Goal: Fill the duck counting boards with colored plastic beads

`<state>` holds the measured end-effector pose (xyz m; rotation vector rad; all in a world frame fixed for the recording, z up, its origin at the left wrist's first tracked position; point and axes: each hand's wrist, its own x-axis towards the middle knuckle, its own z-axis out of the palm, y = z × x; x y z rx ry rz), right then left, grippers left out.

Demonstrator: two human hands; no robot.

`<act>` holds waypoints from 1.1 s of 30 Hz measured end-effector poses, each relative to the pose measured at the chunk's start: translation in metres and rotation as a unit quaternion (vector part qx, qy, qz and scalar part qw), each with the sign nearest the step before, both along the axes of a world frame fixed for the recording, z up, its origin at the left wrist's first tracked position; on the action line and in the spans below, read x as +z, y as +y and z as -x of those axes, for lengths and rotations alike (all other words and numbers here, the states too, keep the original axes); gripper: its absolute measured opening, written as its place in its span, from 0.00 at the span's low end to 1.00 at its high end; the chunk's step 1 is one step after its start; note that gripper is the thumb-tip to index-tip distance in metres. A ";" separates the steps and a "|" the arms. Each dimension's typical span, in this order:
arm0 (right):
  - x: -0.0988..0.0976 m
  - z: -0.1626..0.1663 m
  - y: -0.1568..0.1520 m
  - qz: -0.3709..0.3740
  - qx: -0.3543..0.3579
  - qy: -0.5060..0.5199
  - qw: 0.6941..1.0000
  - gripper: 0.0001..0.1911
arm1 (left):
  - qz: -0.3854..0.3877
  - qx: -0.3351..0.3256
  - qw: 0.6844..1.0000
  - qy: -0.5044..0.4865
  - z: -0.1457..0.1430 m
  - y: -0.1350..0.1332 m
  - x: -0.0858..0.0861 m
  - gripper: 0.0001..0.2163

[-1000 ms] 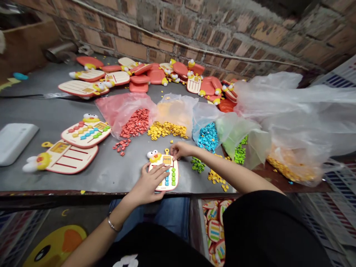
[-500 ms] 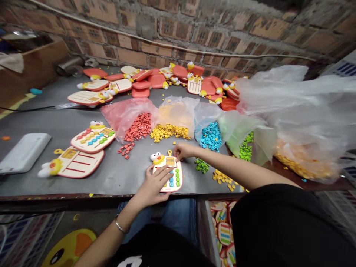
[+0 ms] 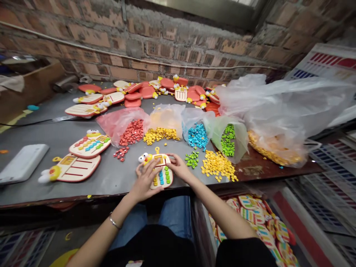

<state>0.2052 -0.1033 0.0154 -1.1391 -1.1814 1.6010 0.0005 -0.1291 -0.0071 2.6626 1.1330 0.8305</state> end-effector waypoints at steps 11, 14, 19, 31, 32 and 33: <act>0.036 0.043 -0.048 -0.320 -0.021 -0.286 0.903 0.12 | 0.053 0.037 0.998 -0.018 0.025 0.007 0.083 0.12; 0.032 0.056 -0.059 -0.354 -0.020 -0.315 0.880 0.12 | 0.097 0.046 0.993 -0.041 0.039 -0.008 0.085 0.10; 0.024 0.072 -0.075 -0.443 -0.008 -0.339 0.829 0.15 | 0.069 0.062 0.994 -0.065 0.055 -0.034 0.080 0.11; 0.015 0.074 -0.081 -0.479 -0.015 -0.366 0.797 0.13 | -0.035 0.050 0.994 -0.086 0.060 -0.050 0.065 0.12; 0.015 0.072 -0.080 -0.476 -0.010 -0.362 0.801 0.11 | -0.012 0.039 0.996 -0.080 0.062 -0.050 0.068 0.12; 0.015 0.071 -0.079 -0.478 -0.004 -0.357 0.802 0.11 | 0.010 0.025 0.997 -0.079 0.063 -0.051 0.071 0.13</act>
